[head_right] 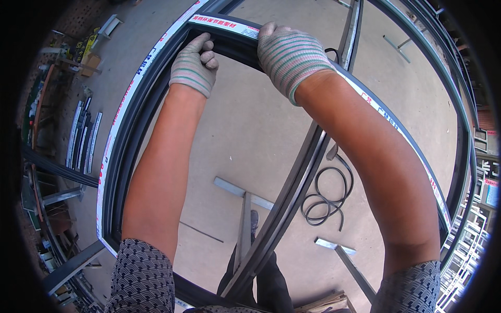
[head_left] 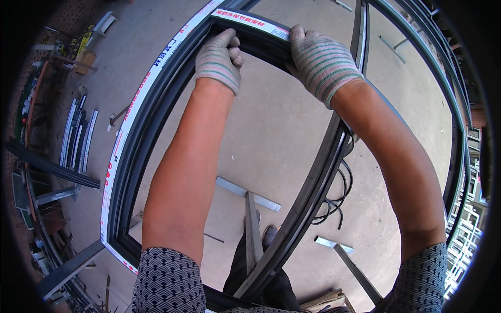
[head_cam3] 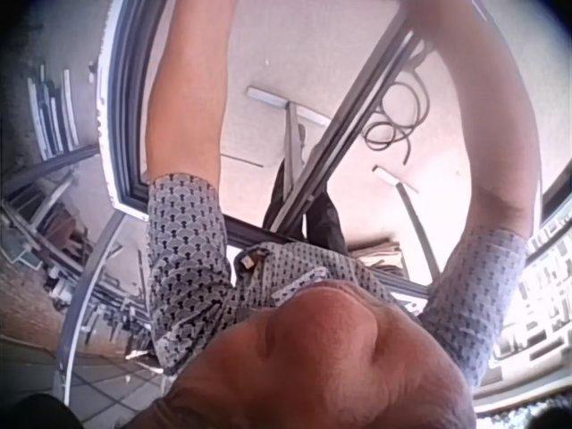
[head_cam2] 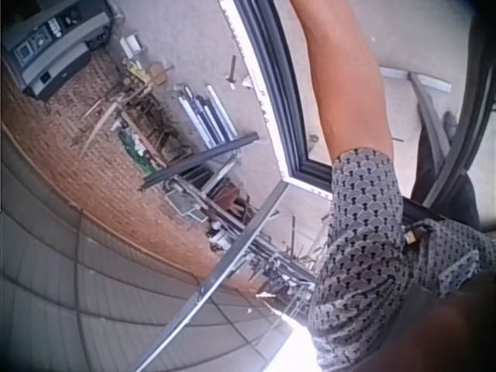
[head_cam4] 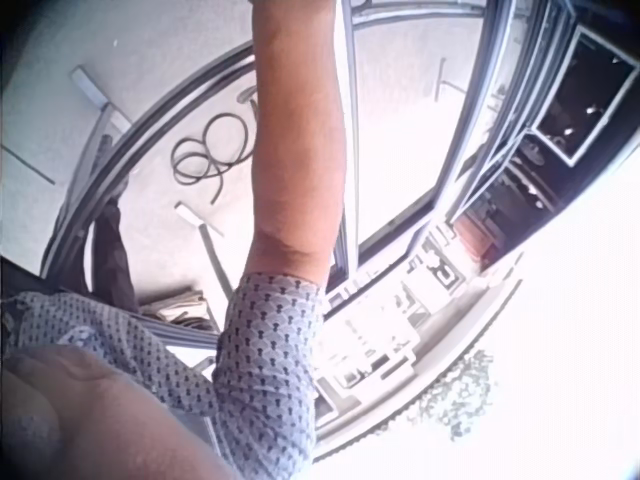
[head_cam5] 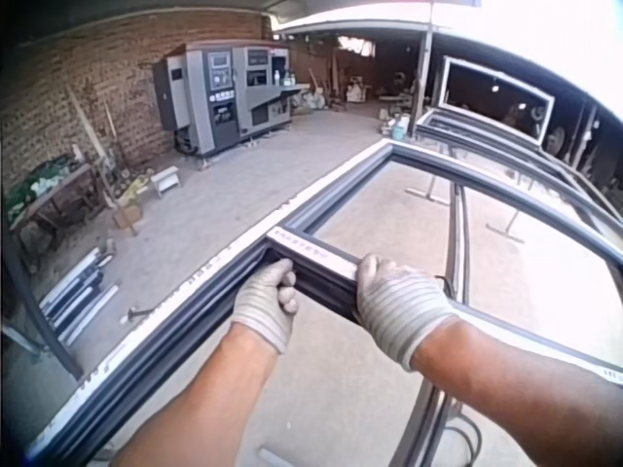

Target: The person installs a black rubber seal onto a metal window frame. They press the seal into the groove along the top, sides, and bottom of the frame, ensuring it is seated correctly.

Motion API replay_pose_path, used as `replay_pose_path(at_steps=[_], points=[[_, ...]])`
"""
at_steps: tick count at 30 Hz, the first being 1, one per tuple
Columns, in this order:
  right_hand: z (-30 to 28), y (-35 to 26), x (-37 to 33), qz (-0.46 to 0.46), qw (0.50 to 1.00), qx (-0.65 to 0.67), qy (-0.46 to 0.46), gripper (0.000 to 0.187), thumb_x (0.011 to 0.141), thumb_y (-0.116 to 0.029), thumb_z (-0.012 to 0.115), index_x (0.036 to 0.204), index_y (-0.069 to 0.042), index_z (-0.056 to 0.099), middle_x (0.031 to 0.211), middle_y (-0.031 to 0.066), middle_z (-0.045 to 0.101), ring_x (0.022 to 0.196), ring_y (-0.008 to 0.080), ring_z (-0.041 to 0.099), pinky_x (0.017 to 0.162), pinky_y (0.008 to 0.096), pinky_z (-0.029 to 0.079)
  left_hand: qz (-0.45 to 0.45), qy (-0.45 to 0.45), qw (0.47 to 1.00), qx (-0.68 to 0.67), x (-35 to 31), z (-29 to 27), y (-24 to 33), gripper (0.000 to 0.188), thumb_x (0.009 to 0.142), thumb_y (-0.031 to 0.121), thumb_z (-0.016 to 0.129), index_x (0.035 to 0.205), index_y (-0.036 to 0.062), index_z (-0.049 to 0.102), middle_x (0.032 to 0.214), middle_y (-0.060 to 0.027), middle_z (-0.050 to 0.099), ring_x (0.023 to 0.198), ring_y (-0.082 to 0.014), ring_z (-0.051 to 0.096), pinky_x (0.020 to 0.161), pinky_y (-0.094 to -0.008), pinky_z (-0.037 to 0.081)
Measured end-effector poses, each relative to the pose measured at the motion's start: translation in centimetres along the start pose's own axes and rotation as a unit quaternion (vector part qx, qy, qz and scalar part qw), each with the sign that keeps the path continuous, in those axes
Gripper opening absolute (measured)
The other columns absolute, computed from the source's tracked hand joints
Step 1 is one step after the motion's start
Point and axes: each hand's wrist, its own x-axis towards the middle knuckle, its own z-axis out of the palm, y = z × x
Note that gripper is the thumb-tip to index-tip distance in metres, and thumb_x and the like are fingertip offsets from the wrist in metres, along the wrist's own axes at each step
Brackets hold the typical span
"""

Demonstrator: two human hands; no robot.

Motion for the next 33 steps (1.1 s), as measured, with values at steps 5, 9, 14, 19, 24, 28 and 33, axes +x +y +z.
replay_pose_path(at_steps=[5,9,14,19,24,28,33], points=[[0.0,0.0,0.2,-0.001,1.0,0.004,-0.004,0.046,0.103,-0.026,0.074,0.136,0.001,0.058,0.107,0.0243,0.075,0.097,0.0359,0.077,0.089,0.0404,0.064,0.004,-0.007,1.0,0.003,0.0,-0.1,0.0,0.011,0.099,0.012,0.077,0.097,0.0078,0.067,0.077,-0.0011,0.065,0.051,-0.0076,0.044,0.048,-0.0239,0.036],[-0.5,0.1,0.1,-0.014,1.0,0.018,-0.005,0.045,0.103,-0.025,0.073,0.135,0.003,0.058,0.11,0.0254,0.075,0.1,0.0374,0.076,0.091,0.0418,0.064,0.015,-0.004,1.0,0.013,0.1,-0.2,-0.2,0.012,0.099,0.013,0.078,0.096,0.008,0.067,0.075,0.0003,0.064,0.051,-0.0071,0.043,0.048,-0.0239,0.035],[-0.6,0.8,-0.3,-0.025,0.997,0.068,-0.01,0.046,0.103,-0.027,0.071,0.136,0.003,0.058,0.114,0.0266,0.074,0.106,0.04,0.075,0.095,0.0441,0.062,0.016,-0.004,1.0,0.016,0.0,-0.1,-0.3,0.013,0.099,0.012,0.078,0.096,0.0077,0.067,0.074,0.0014,0.063,0.051,-0.0067,0.042,0.048,-0.0239,0.034],[0.2,1.4,-0.2,-0.039,0.992,0.112,0.035,0.05,0.101,-0.028,0.075,0.138,-0.001,0.057,0.112,0.0246,0.073,0.106,0.0386,0.074,0.096,0.0443,0.062,0.015,-0.007,1.0,0.017,0.0,-0.3,0.0,0.013,0.098,0.013,0.079,0.096,0.0078,0.067,0.074,0.0019,0.062,0.052,-0.0065,0.043,0.049,-0.0235,0.035],[0.1,1.5,-0.1,-0.039,0.991,0.123,0.024,0.052,0.099,-0.027,0.078,0.139,-0.002,0.056,0.11,0.0242,0.073,0.105,0.0381,0.074,0.094,0.0443,0.063,0.038,0.009,0.995,0.097,-1.5,0.3,-0.2,0.015,0.099,0.018,0.08,0.097,0.0085,0.069,0.078,0.0027,0.063,0.054,-0.0065,0.046,0.051,-0.0231,0.038],[0.5,1.6,-0.1,-0.032,0.992,0.117,0.022,0.052,0.098,-0.027,0.078,0.138,-0.003,0.057,0.11,0.0239,0.073,0.105,0.0384,0.074,0.093,0.0443,0.062,0.046,-0.026,0.966,0.252,-4.3,1.1,-1.0,0.024,0.097,0.032,0.083,0.099,0.0112,0.072,0.078,0.004,0.064,0.059,-0.0045,0.054,0.054,-0.022,0.042],[0.6,1.7,0.1,-0.041,0.991,0.125,0.038,0.053,0.097,-0.028,0.079,0.137,-0.002,0.057,0.11,0.0233,0.073,0.105,0.0385,0.074,0.093,0.0445,0.062,0.012,-0.09,0.957,0.277,-5.3,1.7,-1.6,0.021,0.098,0.028,0.082,0.098,0.0094,0.073,0.077,0.0018,0.067,0.058,-0.0049,0.054,0.053,-0.0224,0.043]])
